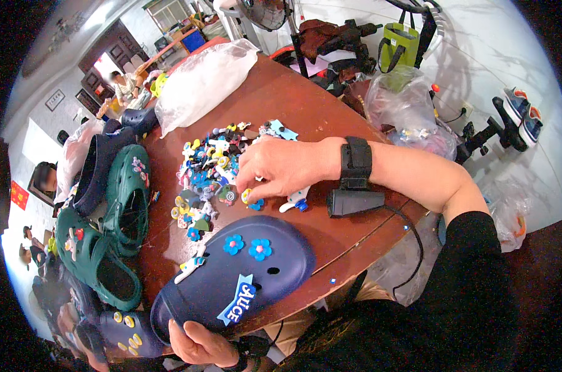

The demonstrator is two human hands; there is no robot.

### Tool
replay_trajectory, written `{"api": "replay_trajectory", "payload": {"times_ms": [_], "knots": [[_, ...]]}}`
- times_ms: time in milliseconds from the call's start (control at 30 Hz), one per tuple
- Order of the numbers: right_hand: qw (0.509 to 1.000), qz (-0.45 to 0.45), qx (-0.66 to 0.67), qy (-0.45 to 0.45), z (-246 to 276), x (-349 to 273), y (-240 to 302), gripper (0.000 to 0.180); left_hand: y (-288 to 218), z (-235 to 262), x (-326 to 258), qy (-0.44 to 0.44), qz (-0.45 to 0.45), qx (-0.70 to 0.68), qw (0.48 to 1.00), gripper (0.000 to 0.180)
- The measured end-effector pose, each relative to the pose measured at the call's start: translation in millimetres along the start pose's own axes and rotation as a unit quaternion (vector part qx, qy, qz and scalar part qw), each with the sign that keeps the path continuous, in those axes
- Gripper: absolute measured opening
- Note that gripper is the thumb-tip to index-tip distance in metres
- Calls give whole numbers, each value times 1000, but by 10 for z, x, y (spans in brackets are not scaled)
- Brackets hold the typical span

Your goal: Decorating Croc-style shoes by inserting plastic charms into the holes.

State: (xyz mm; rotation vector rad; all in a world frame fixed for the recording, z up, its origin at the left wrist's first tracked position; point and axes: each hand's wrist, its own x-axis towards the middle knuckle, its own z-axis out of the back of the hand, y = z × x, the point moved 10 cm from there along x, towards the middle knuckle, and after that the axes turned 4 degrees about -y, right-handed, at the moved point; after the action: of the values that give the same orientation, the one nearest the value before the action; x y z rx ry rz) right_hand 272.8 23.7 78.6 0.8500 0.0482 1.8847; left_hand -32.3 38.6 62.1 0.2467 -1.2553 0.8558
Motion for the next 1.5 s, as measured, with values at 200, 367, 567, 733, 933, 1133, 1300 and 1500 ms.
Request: {"api": "replay_trajectory", "payload": {"times_ms": [200, 367, 567, 733, 933, 1133, 1300, 1500], "knots": [[982, -121, -117, 83, -172, -42, -74, 35, -87, -71, 72, 37, 6, -37, 999, 40], [983, -46, -178, 23, -127, -108, 0, 25, -153, -207, 131, 135, -5, -72, 988, 36], [993, -103, -46, -21, 141, -83, 134, 22, -93, -198, 136, 112, 28, -92, 989, 39], [992, 121, 33, -2, 268, -140, 1008, 17, -42, -230, 61, 139, 22, -92, 986, 38], [943, 222, -244, -50, 91, -336, 1633, 23, -79, -233, 76, 148, 4, -84, 985, 39], [887, 225, -403, 18, -152, -371, 1805, 38, -89, -323, 81, 212, 37, -135, 967, 39], [850, 280, -425, 137, -364, -378, 1791, 37, -136, -282, 67, 157, -34, -59, 985, 37], [928, 227, -291, 45, -106, -330, 1632, 30, -190, -261, 159, 119, -42, -66, 990, 29]]}}
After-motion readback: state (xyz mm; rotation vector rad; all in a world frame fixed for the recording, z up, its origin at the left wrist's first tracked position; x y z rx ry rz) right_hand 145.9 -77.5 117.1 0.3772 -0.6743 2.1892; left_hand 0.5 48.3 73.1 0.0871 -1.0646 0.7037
